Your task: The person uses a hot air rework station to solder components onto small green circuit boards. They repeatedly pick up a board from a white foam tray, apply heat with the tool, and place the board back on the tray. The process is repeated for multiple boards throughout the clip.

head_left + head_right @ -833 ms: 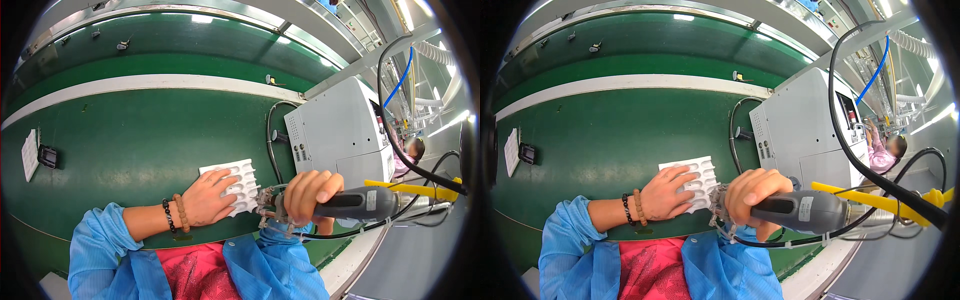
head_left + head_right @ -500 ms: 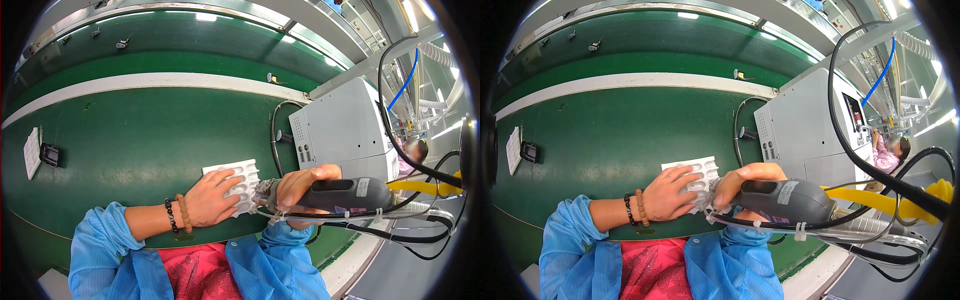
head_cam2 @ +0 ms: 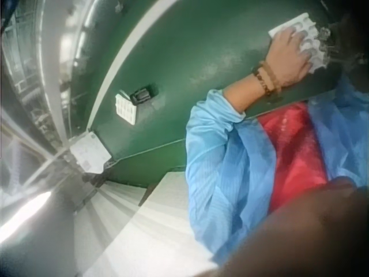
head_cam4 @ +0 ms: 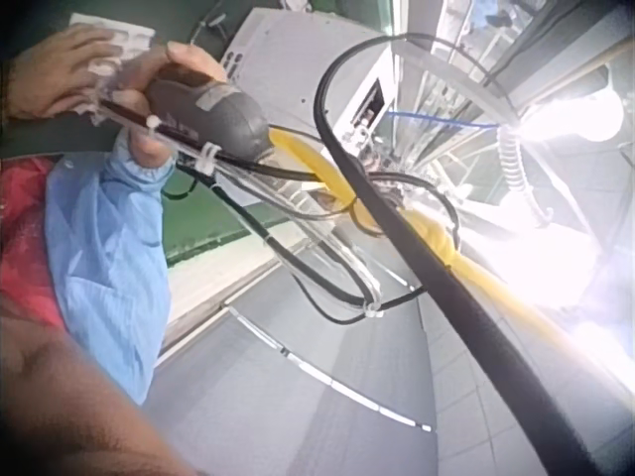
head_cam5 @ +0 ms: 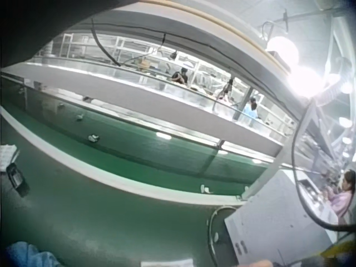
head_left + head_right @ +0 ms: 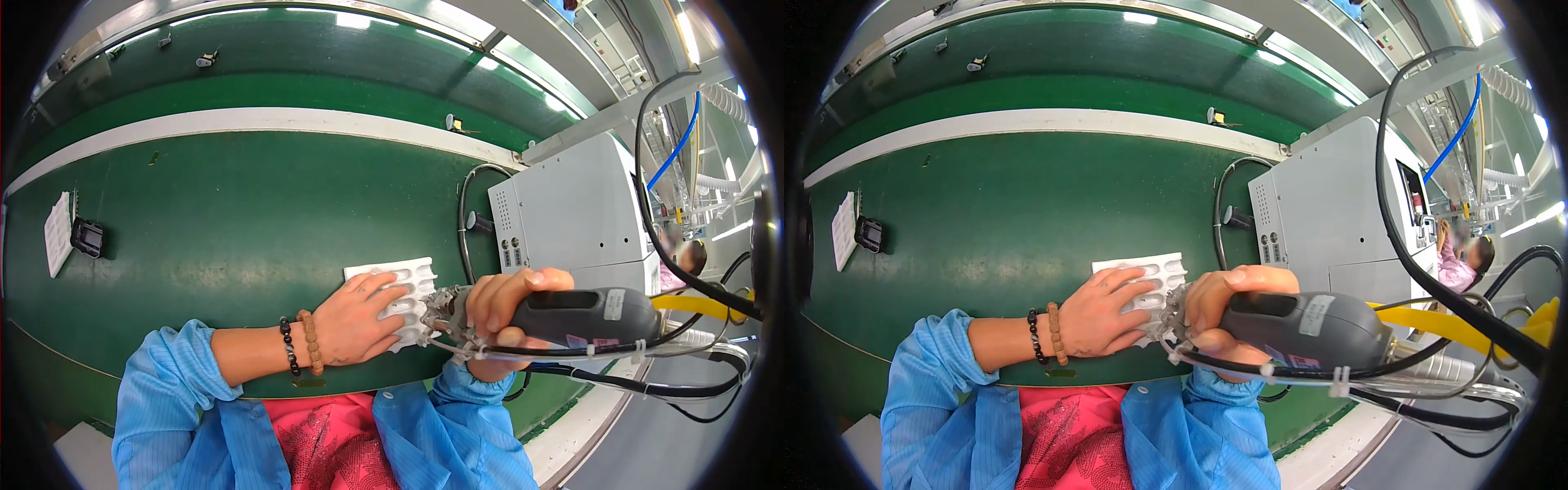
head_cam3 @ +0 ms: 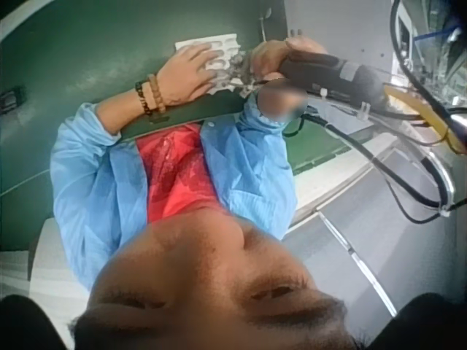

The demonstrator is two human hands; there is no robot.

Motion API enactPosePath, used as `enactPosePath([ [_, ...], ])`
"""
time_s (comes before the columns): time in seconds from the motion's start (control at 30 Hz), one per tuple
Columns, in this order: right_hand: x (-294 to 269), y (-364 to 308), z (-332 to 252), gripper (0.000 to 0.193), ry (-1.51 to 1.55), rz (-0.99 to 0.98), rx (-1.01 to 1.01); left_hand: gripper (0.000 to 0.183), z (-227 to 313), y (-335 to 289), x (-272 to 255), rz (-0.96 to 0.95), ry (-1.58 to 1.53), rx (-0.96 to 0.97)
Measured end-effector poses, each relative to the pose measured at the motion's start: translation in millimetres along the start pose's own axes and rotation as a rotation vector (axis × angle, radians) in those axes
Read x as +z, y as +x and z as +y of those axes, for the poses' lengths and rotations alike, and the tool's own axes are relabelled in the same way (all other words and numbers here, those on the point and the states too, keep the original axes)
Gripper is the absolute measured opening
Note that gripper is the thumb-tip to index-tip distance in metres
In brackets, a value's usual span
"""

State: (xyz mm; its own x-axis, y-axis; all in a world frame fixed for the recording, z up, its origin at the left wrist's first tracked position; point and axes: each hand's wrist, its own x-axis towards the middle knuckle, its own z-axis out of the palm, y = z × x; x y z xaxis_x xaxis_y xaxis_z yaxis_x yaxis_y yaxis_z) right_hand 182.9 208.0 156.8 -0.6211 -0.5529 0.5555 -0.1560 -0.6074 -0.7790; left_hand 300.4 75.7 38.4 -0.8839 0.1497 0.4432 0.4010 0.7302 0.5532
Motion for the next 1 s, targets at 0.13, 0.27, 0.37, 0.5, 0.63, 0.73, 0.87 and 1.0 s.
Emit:
enactPosePath([
  [0.13,-3,1,-1,0.055,0.088,-0.052,-0.015,0.023,0,1,-1,0.002,0.006,0.006],
  [0.27,-17,6,-1,0.053,0.167,-0.274,-0.027,0.022,0,0,-1,0.003,0.003,-0.003],
  [0.37,-29,14,-6,0.052,0.217,-0.464,0.001,0.022,0,0,0,0.001,0.008,-0.005],
  [0.5,-33,18,-10,0.051,0.255,-0.573,0.046,0.022,0,0,2,-0.009,0.016,-0.009],
  [0.63,-31,22,-7,0.057,0.27,-0.636,0.092,0.022,-1,-1,1,-0.006,0.014,-0.018],
  [0.73,-29,20,-10,0.061,0.264,-0.635,0.116,0.022,0,-1,0,-0.005,0.011,-0.013],
  [0.87,-29,19,-18,0.063,0.252,-0.663,0.133,0.022,0,1,0,-0.008,0.007,-0.011],
  [1.0,-30,27,-24,0.058,0.3,-0.751,0.093,0.023,-1,-1,1,-0.027,0.016,-0.018],
])
